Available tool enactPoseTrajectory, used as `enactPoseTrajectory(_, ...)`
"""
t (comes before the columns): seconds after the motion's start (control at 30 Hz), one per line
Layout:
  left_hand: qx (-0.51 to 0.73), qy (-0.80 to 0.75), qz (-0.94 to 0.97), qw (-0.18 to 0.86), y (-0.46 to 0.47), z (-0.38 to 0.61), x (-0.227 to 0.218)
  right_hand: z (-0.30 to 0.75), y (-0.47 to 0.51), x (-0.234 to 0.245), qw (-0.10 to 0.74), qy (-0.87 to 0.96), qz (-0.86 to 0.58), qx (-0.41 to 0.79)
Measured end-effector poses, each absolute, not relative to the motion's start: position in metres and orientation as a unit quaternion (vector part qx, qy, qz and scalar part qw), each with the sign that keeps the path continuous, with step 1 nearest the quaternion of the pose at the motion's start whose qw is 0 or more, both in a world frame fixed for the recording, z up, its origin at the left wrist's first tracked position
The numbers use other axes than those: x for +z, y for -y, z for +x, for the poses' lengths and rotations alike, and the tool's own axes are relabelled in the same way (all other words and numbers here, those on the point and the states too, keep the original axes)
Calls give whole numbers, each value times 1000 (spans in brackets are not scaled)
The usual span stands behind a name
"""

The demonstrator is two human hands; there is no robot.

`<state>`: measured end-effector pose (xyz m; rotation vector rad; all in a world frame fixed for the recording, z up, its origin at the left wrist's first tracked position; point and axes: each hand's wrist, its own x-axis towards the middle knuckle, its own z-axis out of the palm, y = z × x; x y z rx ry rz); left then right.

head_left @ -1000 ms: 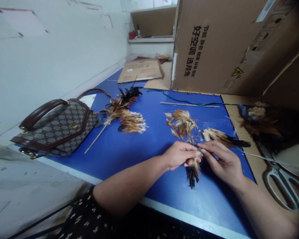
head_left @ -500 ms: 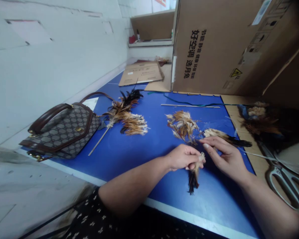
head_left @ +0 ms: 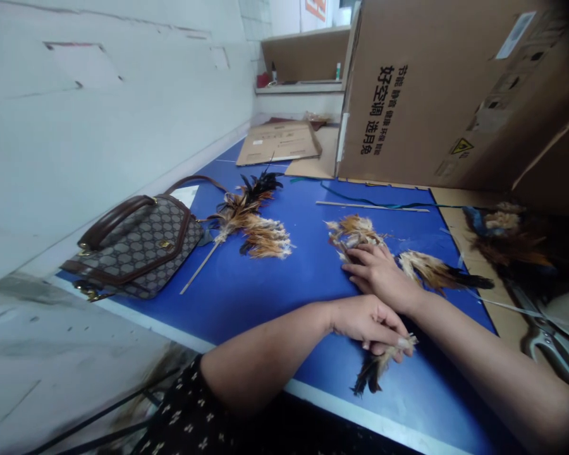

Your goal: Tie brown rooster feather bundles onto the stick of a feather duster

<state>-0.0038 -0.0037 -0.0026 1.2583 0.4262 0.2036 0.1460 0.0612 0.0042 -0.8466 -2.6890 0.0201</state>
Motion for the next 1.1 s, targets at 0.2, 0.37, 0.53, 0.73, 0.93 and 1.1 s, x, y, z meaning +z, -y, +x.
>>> enactPoseTrajectory(0.2,119,-216,570,783,5,-3,-5,158,-61,8,198,926,-318,35)
enactPoseTrajectory(0.37,171,-255,539,784,7,1,0,188,-44,22,337,876,-334,81)
enactPoseTrajectory(0.53,312,-298,458,777,4,8,-4,214,-20,24,444,777,-415,163)
enactPoseTrajectory(0.73,458,-324,360,745,-1,15,-9,212,-5,13,494,690,-455,270)
enactPoseTrajectory(0.93,496,-312,312,747,-2,16,-7,200,1,12,446,739,-413,291)
enactPoseTrajectory(1.1,495,-306,316,750,-1,17,-7,199,3,9,430,720,-448,311)
